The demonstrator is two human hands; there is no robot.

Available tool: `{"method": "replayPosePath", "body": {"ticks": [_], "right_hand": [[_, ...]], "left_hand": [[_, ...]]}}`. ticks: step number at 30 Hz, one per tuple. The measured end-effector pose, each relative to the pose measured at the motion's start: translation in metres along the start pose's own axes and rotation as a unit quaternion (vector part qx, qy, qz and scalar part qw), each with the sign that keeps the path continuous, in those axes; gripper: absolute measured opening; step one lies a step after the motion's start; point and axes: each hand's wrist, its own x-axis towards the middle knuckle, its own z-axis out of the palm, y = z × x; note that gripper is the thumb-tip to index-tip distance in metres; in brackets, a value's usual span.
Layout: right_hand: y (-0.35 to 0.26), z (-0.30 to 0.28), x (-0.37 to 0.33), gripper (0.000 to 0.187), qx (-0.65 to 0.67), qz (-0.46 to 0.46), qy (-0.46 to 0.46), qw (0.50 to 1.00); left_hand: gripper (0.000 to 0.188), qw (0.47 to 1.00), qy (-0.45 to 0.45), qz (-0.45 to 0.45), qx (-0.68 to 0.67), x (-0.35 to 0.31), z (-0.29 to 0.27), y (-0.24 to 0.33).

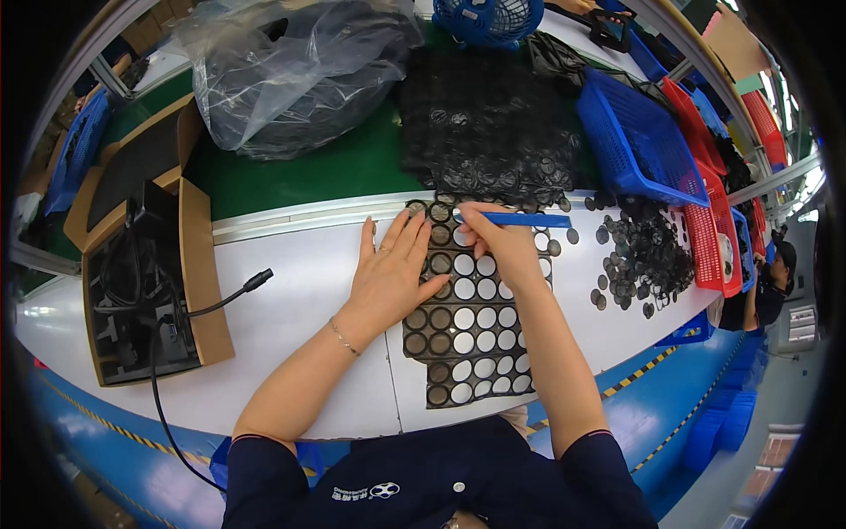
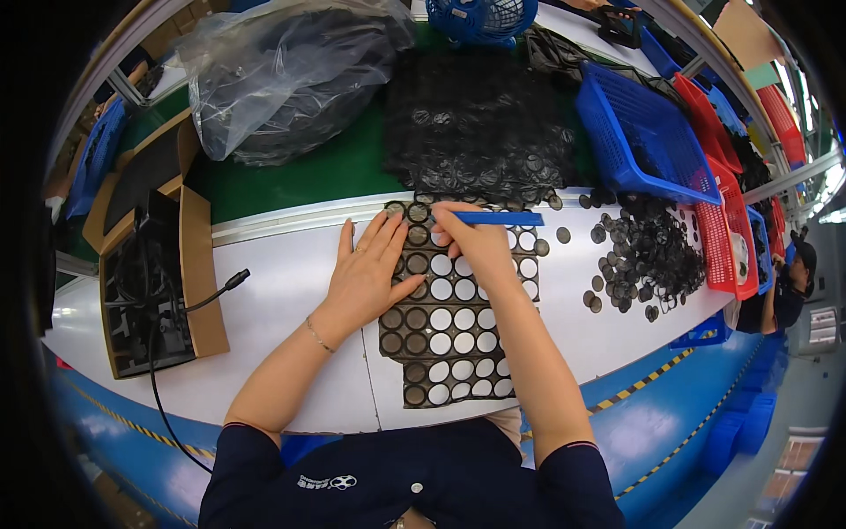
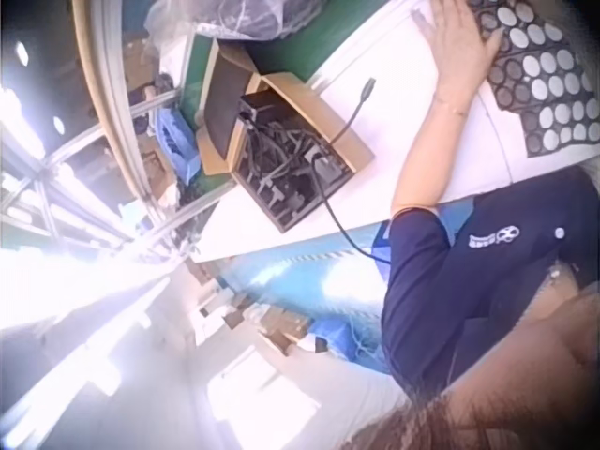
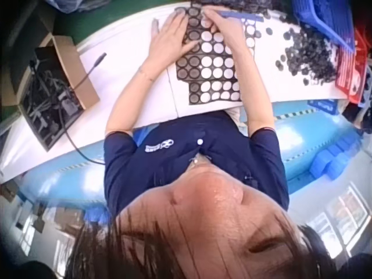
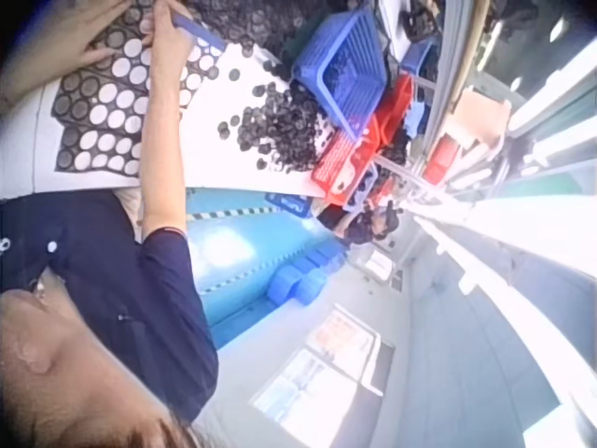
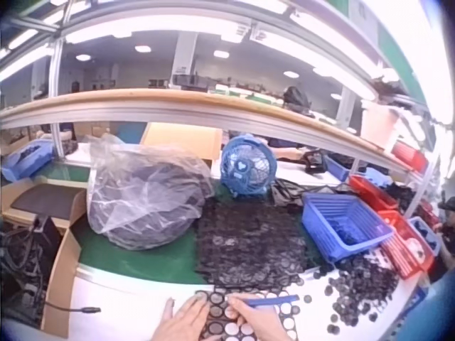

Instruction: Placing small black circular seals into a plastic grid sheet using a manual tool.

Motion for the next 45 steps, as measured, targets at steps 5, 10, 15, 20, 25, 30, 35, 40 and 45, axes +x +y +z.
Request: {"method": "replayPosePath", "body": {"ticks": [5,10,15,20,25,30,35,40,45], "right_hand": [[0.015,0.017,0.021,0.030,-0.032,0.014,-0.030,0.999],[0.010,0.018,0.020,0.030,-0.038,0.029,-0.027,0.999],[0.014,0.019,0.021,0.031,-0.052,0.035,-0.026,0.998],[0.014,0.023,0.021,0.027,-0.085,0.023,-0.011,0.996],[0.026,0.040,0.008,0.014,-0.416,-0.401,0.111,0.808],[0.012,-0.007,0.005,0.017,-0.408,-0.405,0.197,0.794],[0.030,-0.193,0.001,0.014,-0.578,-0.276,0.395,0.659],[-0.007,-0.114,-0.023,0.028,-0.097,-0.103,0.227,0.964],[-0.005,-0.006,-0.009,0.025,0.025,0.019,-0.010,0.999]], "left_hand": [[0.075,1.000,-0.006,-0.006,-0.001,-0.001,0.000,-0.001],[0.075,1.000,0.002,-0.002,-0.001,0.000,0.002,0.000],[0.075,1.000,0.000,-0.002,0.001,-0.002,0.001,-0.001],[0.076,1.000,-0.010,-0.007,0.006,-0.001,-0.002,-0.001],[0.078,0.999,-0.028,-0.014,0.008,0.002,0.000,0.000],[0.077,1.000,-0.020,-0.010,0.017,0.000,0.000,-0.001],[0.077,1.000,-0.028,0.008,0.010,0.003,0.002,0.002],[0.063,0.999,0.016,-0.023,0.030,0.000,-0.004,-0.001],[0.053,0.995,0.053,-0.031,0.080,-0.007,-0.004,-0.013]]}}
